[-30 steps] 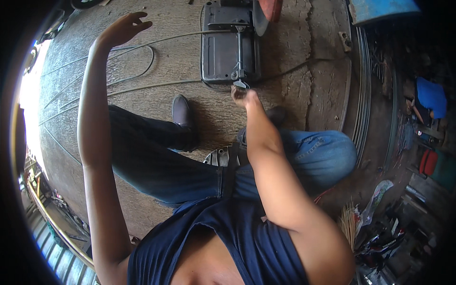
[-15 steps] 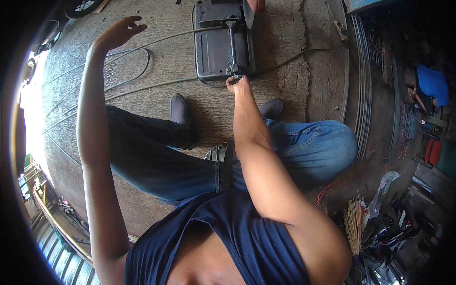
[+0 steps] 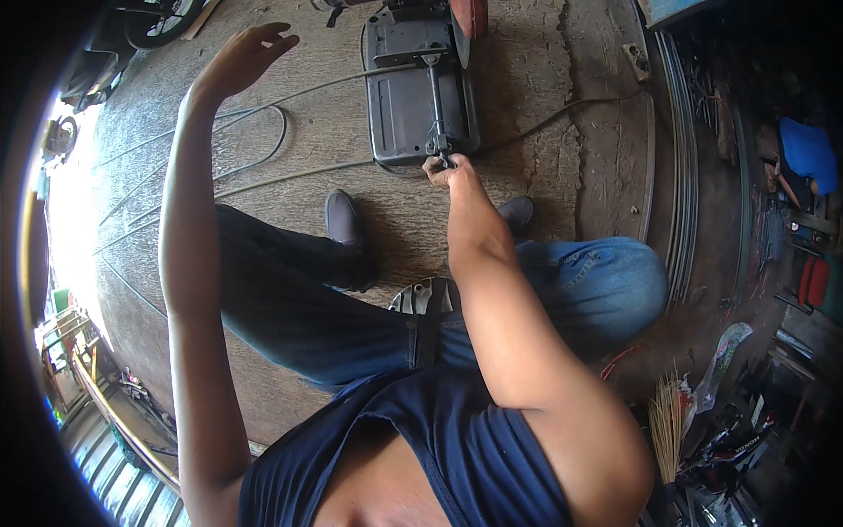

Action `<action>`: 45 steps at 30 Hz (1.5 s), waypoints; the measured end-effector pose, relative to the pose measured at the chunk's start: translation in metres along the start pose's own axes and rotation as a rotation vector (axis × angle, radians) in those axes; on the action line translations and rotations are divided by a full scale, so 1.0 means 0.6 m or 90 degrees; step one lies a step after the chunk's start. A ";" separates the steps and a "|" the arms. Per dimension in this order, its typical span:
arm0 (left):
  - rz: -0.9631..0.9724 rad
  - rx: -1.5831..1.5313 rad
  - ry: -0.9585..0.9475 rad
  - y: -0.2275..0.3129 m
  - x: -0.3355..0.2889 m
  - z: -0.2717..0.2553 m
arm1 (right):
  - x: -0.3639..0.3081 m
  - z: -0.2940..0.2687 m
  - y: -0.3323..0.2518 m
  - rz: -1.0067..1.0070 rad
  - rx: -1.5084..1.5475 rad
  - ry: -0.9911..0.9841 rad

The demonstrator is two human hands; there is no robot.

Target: The person cuts long metal rods into smaller sections using a metal chop saw.

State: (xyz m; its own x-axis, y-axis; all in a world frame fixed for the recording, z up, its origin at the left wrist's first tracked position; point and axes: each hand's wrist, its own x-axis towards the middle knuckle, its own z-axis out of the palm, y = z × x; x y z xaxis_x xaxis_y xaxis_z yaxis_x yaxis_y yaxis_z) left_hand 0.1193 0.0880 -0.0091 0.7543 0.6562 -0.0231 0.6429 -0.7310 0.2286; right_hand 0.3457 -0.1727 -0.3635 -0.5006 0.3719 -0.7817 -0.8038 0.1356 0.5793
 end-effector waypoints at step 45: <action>0.002 -0.058 -0.081 0.070 -0.013 -0.038 | -0.028 -0.087 0.105 -0.762 -0.424 0.242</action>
State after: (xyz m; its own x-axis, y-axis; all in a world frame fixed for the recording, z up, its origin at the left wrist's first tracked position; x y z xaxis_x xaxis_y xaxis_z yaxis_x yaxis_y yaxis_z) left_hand 0.1378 0.0564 0.0228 0.7710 0.6205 -0.1431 0.6298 -0.7097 0.3157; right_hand 0.2866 -0.2183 -0.3262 0.6101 0.0625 -0.7898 -0.7424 -0.3032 -0.5974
